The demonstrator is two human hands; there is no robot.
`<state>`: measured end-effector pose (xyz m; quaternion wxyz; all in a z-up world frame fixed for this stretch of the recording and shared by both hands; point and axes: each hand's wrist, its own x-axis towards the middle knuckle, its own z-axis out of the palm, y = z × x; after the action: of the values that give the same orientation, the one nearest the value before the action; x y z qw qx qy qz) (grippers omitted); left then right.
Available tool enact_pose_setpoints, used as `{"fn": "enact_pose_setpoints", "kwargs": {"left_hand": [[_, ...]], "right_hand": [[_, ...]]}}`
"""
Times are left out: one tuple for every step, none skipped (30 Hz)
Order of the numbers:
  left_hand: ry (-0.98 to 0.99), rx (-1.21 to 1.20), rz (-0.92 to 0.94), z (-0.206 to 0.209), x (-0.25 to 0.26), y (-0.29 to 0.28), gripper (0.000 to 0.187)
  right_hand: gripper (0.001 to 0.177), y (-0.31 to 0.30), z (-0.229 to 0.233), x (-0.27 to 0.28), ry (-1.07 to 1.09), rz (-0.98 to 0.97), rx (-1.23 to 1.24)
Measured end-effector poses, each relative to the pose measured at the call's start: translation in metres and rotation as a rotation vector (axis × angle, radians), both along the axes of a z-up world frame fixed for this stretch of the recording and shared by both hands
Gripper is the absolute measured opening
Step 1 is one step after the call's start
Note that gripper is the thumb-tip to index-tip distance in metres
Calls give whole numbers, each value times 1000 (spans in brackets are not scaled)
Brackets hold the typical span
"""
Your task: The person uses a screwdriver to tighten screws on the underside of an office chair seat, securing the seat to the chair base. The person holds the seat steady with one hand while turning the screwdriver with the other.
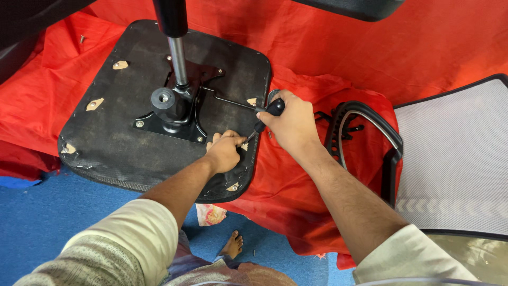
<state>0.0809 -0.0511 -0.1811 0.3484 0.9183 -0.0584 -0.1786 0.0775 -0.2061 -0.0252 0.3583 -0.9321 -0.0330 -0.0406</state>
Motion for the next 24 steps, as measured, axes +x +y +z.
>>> {"fn": "enact_pose_setpoints", "kwargs": {"left_hand": [[2,3,3,0,0,0,64],[3,7,6,1,0,-1,64],[5,10,9,1,0,-1,64],[10,11,13,1,0,-1,63],[16,12,16,2,0,-1,62],[21,14,20,2,0,-1,61],[21,14,19,2,0,-1,61],[22,13,17,1,1,-1,61],[22,13,15,1,1,-1,61],[18,12,14,0,1,-1,61],[15,11,13,0,2,0,61],[10,11,11,-1,2,0,61],[15,11,12,-2,2,0,61],[20,10,13,-3,2,0,60],[24,10,14,-4,3,0,60],[19,6,10,-4,3,1,60],[14,3,6,-4,3,1,60],[8,1,1,-4,4,1,61],[18,3,0,-3,4,1,61],[29,5,0,-3,5,1,61],[39,7,0,-2,6,2,62],[45,2,-3,-2,6,3,62],[52,-3,-7,-2,7,4,62],[59,-9,-12,-3,8,4,62]], "right_hand": [[26,0,0,0,16,-2,13],[26,1,-1,1,32,-4,26],[26,1,-1,1,48,-5,39],[27,1,-1,1,26,2,26],[28,2,-1,2,5,9,12],[29,2,-1,2,-17,17,-1],[29,3,-1,2,-25,21,-6],[29,4,-1,3,-33,25,-11],[29,4,-1,3,-41,29,-17],[29,4,-1,3,-28,22,-19],[29,5,-1,4,-16,15,-22],[29,6,-2,4,-4,7,-23],[29,7,-2,4,-9,4,-38],[30,8,-3,4,-14,-1,-53],[30,8,-3,4,-20,-5,-67],[31,9,-4,5,-42,18,-79],[31,9,-4,5,-64,42,-91],[32,9,-4,5,-87,64,-101],[32,8,-4,6,-9,51,-88],[31,6,-4,8,69,38,-75],[31,5,-3,10,147,27,-62],[32,3,-2,13,98,77,-73],[32,-1,-1,15,48,128,-84],[33,-3,0,17,0,178,-96]]}}
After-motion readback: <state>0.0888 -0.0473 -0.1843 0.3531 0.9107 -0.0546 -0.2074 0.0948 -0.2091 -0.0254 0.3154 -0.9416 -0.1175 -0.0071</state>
